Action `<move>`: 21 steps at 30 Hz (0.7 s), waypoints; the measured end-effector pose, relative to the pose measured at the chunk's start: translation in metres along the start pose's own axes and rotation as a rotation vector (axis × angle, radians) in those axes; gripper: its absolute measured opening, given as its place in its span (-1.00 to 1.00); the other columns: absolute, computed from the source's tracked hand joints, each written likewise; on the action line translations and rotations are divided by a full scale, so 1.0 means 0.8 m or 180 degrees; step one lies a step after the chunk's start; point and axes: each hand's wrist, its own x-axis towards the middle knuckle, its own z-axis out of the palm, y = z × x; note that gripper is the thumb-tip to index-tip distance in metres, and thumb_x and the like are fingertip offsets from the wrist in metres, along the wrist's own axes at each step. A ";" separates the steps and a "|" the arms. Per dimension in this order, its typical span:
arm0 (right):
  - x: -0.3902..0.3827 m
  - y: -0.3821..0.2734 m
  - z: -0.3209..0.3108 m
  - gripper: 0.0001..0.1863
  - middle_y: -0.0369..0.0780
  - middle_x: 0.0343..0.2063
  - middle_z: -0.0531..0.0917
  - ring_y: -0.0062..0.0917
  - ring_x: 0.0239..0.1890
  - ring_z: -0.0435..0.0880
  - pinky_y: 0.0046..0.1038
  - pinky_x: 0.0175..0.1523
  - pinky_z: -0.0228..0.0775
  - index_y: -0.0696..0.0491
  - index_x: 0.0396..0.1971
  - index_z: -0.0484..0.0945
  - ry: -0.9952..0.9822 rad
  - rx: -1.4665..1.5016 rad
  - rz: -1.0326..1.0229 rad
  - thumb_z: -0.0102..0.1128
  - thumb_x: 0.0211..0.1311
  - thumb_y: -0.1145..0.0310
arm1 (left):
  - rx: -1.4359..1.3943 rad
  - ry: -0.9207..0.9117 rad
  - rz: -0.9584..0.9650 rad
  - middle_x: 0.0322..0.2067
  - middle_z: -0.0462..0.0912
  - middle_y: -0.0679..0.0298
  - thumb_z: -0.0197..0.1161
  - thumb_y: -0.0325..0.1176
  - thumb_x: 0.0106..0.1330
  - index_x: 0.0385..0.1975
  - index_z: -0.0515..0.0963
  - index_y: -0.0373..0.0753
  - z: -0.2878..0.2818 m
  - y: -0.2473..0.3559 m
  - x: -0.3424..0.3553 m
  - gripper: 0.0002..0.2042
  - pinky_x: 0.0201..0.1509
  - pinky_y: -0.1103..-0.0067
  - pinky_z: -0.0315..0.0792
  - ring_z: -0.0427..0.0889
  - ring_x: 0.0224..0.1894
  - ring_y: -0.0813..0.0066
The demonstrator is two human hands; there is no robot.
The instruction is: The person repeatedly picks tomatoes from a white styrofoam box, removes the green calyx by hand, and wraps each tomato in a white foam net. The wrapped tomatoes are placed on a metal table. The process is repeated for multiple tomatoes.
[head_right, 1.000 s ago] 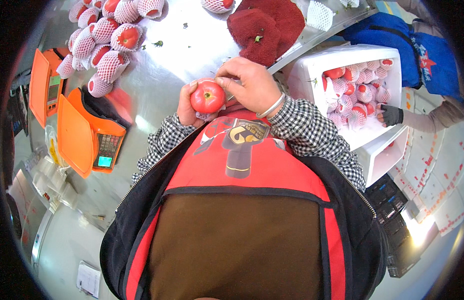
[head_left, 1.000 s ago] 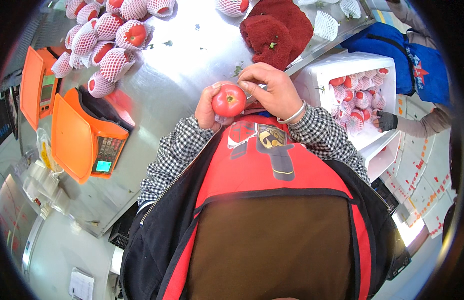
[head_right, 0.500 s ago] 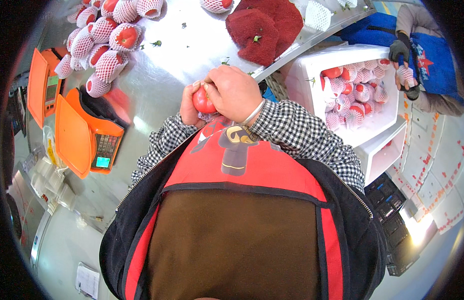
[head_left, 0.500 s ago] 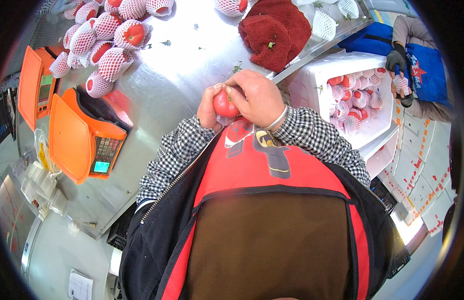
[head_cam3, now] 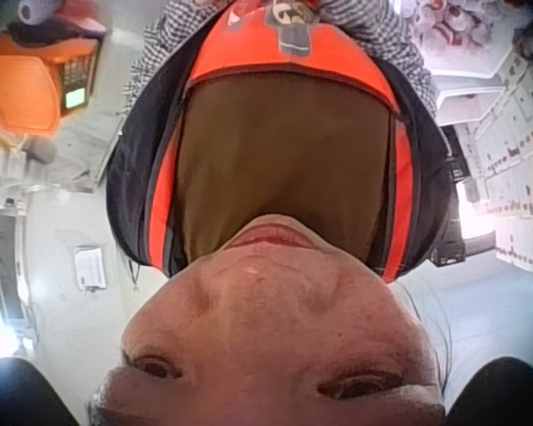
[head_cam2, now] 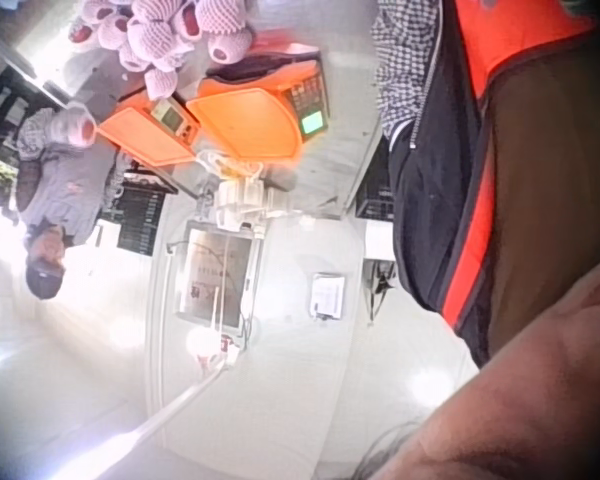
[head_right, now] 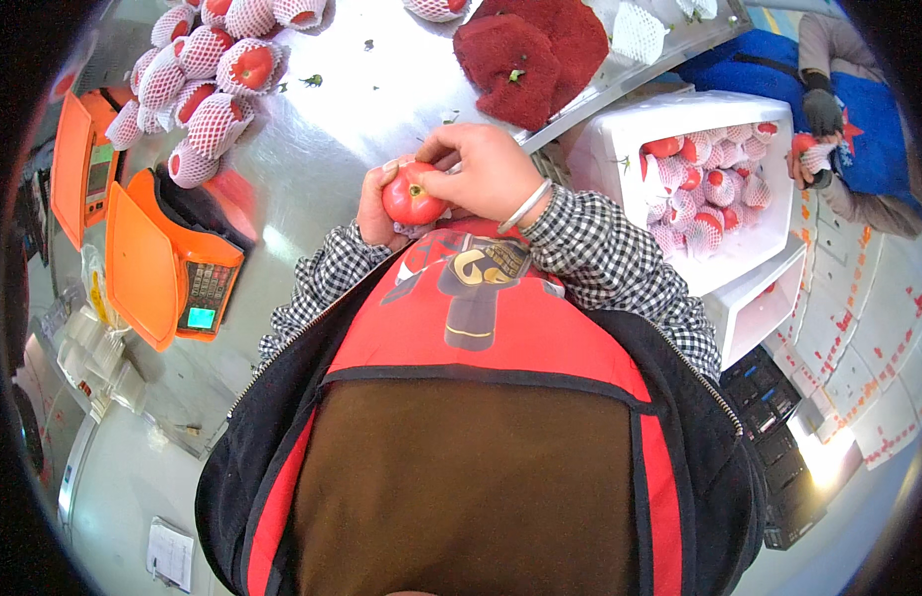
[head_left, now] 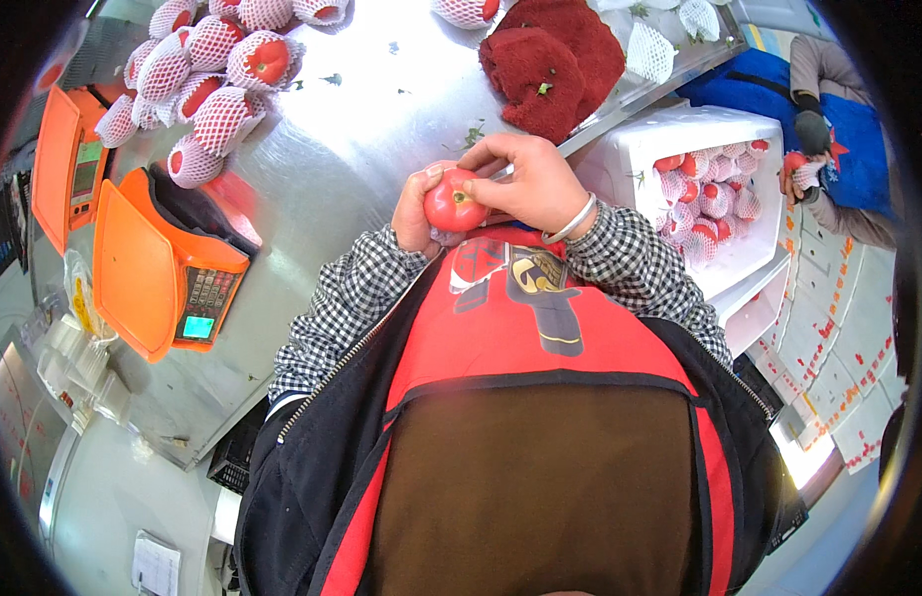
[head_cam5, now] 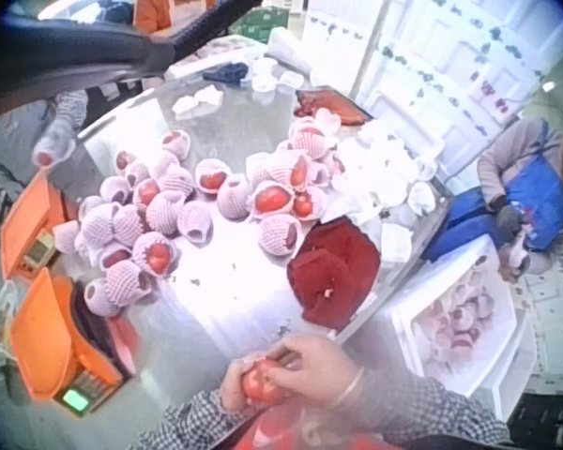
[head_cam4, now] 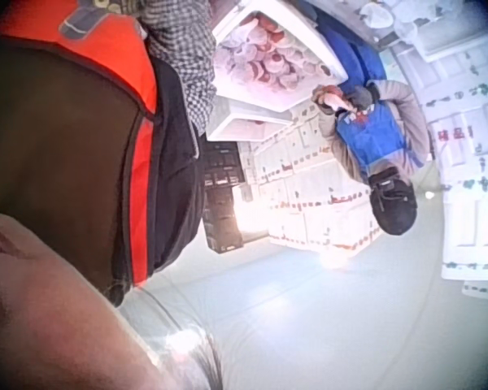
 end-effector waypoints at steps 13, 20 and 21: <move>0.004 0.022 -0.015 -0.76 -0.17 -0.28 0.69 -0.59 -0.26 0.65 -0.56 -0.26 0.59 0.25 -0.15 0.62 -0.0304 0.0981 0.0255 0.14 0.24 0.48 | 0.0095 -0.0385 0.0139 -0.41 0.61 0.10 -0.09 0.03 0.26 -0.10 0.39 -0.33 -0.012 0.002 0.002 -0.51 -0.57 0.62 0.48 0.64 -0.45 0.37; 0.003 0.023 0.005 -0.65 -0.17 -0.20 0.65 -0.42 -0.25 0.65 -0.42 -0.20 0.56 0.16 -0.05 0.55 0.0161 0.0096 -0.0334 0.16 0.25 0.28 | -0.0273 -0.0017 -0.0647 -0.44 0.59 0.18 -0.22 0.15 0.35 -0.12 0.42 -0.22 0.002 0.015 0.003 -0.48 -0.72 0.62 0.32 0.55 -0.57 0.48; 0.005 0.024 0.012 -0.62 -0.15 -0.18 0.63 -0.34 -0.24 0.64 -0.37 -0.16 0.54 0.14 -0.04 0.53 0.0354 -0.0810 -0.1040 0.17 0.24 0.22 | -0.0325 -0.0042 -0.0556 -0.45 0.58 0.19 -0.24 0.18 0.35 -0.13 0.42 -0.20 0.005 0.015 0.004 -0.46 -0.74 0.63 0.27 0.53 -0.59 0.49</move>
